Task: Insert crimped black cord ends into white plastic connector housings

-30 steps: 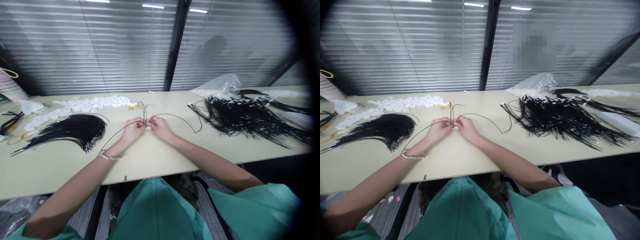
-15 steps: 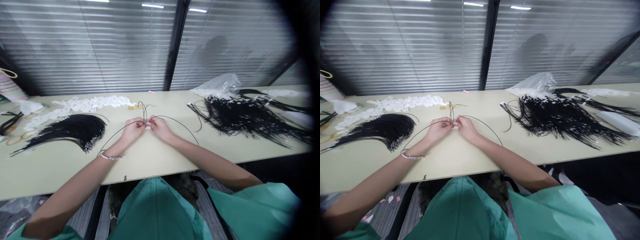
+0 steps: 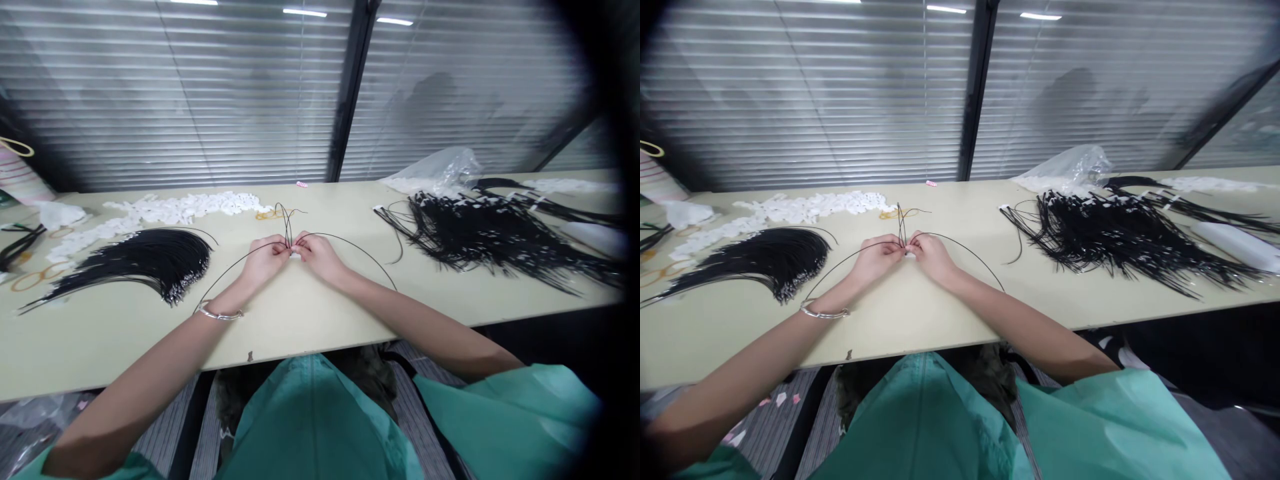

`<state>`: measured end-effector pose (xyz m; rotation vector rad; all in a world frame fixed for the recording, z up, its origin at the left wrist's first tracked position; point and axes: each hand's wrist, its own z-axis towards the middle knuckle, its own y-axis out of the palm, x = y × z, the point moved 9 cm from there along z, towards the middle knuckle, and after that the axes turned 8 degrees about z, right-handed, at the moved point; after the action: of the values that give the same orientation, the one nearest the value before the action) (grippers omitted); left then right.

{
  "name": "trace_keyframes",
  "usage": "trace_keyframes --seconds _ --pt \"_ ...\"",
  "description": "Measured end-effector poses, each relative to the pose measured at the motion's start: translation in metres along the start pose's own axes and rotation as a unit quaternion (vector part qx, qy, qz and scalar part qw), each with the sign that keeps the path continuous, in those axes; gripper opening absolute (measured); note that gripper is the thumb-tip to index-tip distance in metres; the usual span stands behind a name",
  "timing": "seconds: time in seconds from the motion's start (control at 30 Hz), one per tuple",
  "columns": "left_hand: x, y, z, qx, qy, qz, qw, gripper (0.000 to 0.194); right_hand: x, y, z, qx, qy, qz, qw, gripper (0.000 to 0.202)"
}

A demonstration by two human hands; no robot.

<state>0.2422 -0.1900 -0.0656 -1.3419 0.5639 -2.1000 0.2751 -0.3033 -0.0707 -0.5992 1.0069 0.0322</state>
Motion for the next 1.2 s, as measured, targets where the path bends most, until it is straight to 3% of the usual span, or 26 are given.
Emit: trace_keyframes --seconds 0.17,0.33,0.7,1.2 --pt "-0.0022 0.0 -0.0004 0.003 -0.01 -0.015 1.0 0.011 -0.0058 -0.0034 0.0014 0.008 -0.034 -0.026 0.999 0.02" --pt "-0.0028 0.0013 -0.0007 -0.002 -0.015 -0.016 1.0 0.009 -0.0009 -0.0024 0.0032 0.002 -0.025 -0.022 0.999 0.023" --pt "-0.0007 0.0008 0.0004 -0.004 -0.022 -0.009 1.0 0.009 -0.0044 -0.0009 0.0005 -0.002 -0.044 -0.073 0.996 0.01" --pt "-0.0026 -0.0003 0.0017 0.004 -0.015 0.018 1.0 0.011 -0.0079 0.0025 -0.0051 -0.021 -0.046 -0.093 0.994 0.01"
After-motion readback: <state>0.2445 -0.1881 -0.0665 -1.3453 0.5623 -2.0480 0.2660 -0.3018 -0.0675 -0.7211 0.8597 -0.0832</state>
